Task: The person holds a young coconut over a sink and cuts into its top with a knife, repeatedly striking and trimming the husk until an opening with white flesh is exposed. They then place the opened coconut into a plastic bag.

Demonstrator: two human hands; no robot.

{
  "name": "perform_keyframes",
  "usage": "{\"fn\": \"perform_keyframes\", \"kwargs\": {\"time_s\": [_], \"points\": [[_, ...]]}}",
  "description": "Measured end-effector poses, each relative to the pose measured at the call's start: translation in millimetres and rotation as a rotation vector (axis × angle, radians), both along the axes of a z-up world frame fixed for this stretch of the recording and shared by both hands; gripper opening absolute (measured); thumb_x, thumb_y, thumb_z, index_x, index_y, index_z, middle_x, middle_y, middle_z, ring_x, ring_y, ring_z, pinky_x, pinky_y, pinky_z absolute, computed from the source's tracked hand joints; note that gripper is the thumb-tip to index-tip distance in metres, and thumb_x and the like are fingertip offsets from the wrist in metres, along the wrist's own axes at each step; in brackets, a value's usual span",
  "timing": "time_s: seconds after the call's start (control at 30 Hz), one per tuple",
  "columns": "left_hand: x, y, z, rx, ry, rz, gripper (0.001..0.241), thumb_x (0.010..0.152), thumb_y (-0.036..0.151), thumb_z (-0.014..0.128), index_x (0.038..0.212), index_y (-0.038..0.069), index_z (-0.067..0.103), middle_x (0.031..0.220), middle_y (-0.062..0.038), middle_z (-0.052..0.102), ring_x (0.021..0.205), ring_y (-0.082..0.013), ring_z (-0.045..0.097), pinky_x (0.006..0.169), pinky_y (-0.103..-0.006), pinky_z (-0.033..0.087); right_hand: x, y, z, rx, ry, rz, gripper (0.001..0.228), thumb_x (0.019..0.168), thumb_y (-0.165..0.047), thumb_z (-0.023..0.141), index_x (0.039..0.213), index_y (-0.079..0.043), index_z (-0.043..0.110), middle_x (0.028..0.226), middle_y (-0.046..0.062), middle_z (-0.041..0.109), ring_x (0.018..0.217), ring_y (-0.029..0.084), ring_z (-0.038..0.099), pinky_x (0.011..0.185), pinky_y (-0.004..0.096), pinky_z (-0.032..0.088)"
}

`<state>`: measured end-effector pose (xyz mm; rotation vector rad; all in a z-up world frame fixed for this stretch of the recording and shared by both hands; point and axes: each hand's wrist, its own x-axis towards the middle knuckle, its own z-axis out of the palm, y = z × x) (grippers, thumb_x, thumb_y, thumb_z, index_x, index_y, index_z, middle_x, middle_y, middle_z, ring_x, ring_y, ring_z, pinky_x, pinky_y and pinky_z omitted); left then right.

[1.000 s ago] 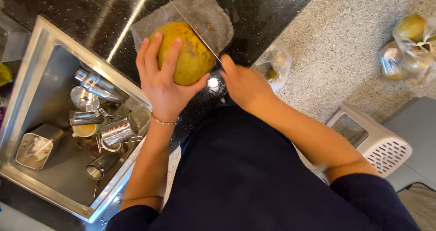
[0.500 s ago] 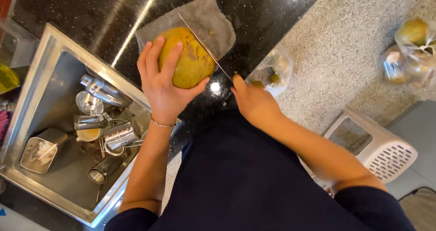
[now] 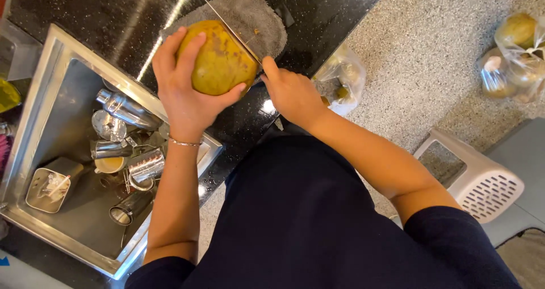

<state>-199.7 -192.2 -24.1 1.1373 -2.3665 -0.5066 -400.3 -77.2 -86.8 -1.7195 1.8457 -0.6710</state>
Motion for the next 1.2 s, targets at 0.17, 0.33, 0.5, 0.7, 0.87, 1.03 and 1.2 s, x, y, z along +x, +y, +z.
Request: {"fn": "perform_keyframes", "kwargs": {"time_s": [0.17, 0.33, 0.5, 0.7, 0.87, 1.03, 1.2], "points": [[2, -14, 5, 0.034, 0.03, -0.022, 0.086, 0.073, 0.041, 0.101, 0.145, 0.012, 0.062, 0.153, -0.015, 0.051, 0.142, -0.0364, 0.05, 0.121, -0.0481, 0.044, 1, 19, -15, 0.152, 0.004, -0.018, 0.024, 0.105, -0.023, 0.055, 0.118, -0.007, 0.042, 0.079, 0.018, 0.068, 0.07, 0.043, 0.067, 0.057, 0.054, 0.05], [7, -27, 6, 0.079, 0.068, -0.07, 0.087, 0.074, 0.04, 0.101, 0.146, 0.01, 0.061, 0.151, -0.015, 0.053, 0.14, -0.0357, 0.053, 0.12, -0.0467, 0.046, 4, -21, -20, -0.014, -0.033, -0.039, 0.023, 0.105, -0.021, 0.055, 0.118, -0.007, 0.042, 0.083, 0.018, 0.069, 0.074, 0.044, 0.067, 0.059, 0.055, 0.05], [24, -37, -2, 0.174, 0.168, -0.087, 0.085, 0.074, 0.039, 0.1, 0.144, 0.009, 0.061, 0.146, -0.017, 0.054, 0.136, -0.0341, 0.057, 0.119, -0.0445, 0.048, 0, 2, -14, -0.02, -0.053, -0.034, 0.024, 0.106, -0.022, 0.058, 0.114, -0.007, 0.04, 0.083, 0.019, 0.069, 0.073, 0.045, 0.066, 0.059, 0.054, 0.049], [38, -36, -4, 0.124, 0.177, -0.072, 0.089, 0.073, 0.043, 0.099, 0.143, 0.007, 0.059, 0.148, -0.017, 0.055, 0.141, -0.0367, 0.053, 0.122, -0.0481, 0.044, -6, 15, 13, 0.136, -0.166, -0.106, 0.024, 0.106, -0.023, 0.057, 0.116, -0.007, 0.042, 0.075, 0.02, 0.065, 0.067, 0.045, 0.065, 0.056, 0.055, 0.047], [35, -29, -8, 0.119, 0.157, -0.041, 0.088, 0.076, 0.045, 0.097, 0.147, 0.009, 0.058, 0.151, -0.018, 0.049, 0.143, -0.0363, 0.05, 0.122, -0.0483, 0.045, 2, -5, 35, 0.039, -0.141, -0.037, 0.021, 0.107, -0.022, 0.055, 0.114, -0.006, 0.043, 0.078, 0.019, 0.067, 0.069, 0.044, 0.065, 0.056, 0.053, 0.048], [26, -14, -8, 0.1, 0.128, -0.007, 0.077, 0.085, 0.04, 0.093, 0.147, 0.012, 0.058, 0.153, -0.017, 0.045, 0.143, -0.0353, 0.049, 0.122, -0.0453, 0.044, 10, -15, 53, -0.04, -0.103, -0.022, 0.02, 0.107, -0.022, 0.054, 0.114, -0.006, 0.043, 0.082, 0.018, 0.068, 0.071, 0.043, 0.066, 0.058, 0.051, 0.051], [7, -11, -10, -0.075, 0.09, 0.085, 0.08, 0.078, 0.041, 0.097, 0.145, 0.015, 0.061, 0.151, -0.016, 0.049, 0.14, -0.0379, 0.049, 0.12, -0.0493, 0.044, 14, -22, 52, -0.029, -0.071, -0.01, 0.02, 0.107, -0.02, 0.054, 0.115, -0.004, 0.044, 0.084, 0.018, 0.069, 0.071, 0.042, 0.066, 0.058, 0.052, 0.051]]}}
